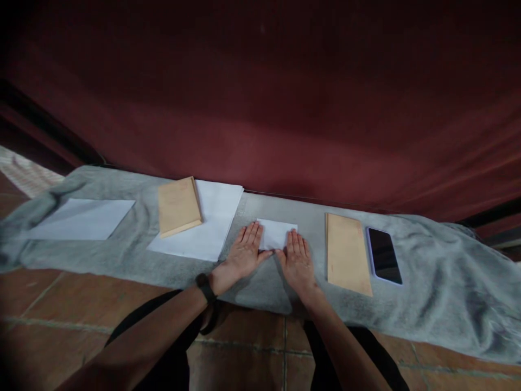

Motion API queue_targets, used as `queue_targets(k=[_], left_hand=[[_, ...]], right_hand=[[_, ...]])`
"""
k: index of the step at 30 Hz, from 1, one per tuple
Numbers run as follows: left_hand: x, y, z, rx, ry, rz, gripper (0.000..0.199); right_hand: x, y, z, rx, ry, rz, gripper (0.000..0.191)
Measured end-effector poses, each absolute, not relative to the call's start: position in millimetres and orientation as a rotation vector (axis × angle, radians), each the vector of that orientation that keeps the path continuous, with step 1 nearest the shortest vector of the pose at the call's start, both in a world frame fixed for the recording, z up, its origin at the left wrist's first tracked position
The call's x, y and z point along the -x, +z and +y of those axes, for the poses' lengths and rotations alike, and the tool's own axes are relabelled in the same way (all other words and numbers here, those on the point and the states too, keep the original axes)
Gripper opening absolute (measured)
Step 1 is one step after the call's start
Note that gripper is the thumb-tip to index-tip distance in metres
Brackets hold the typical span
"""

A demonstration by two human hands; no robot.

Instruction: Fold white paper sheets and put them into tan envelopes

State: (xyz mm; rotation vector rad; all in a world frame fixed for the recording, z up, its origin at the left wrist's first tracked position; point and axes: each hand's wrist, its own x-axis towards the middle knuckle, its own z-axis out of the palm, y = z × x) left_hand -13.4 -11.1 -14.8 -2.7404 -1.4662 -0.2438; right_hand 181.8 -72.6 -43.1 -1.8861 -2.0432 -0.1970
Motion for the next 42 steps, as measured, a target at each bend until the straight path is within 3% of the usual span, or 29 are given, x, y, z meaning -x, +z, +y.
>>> queue_targets(k=[13, 21, 27, 42], left_hand=[[11, -6, -15, 2.783, -0.243, -1.466, 0.079], [13, -7, -8, 2.943, -0.243, -1.214, 0.07], [20, -6, -6, 3.05, -0.287, -1.076, 0.081], [28, 2, -31, 3.174, -0.222, -0.894, 0.08]], right_hand=[[-191, -38, -75, 1.886, -0.114, -1.996, 0.069], [-176, -20, -59, 1.618, 0.261, -2.147, 0.059], [-176, -14, -49, 1.572, 0.383, -2.163, 0.06], [-178, -15, -28, 1.656, 0.339, -2.196, 0.06]])
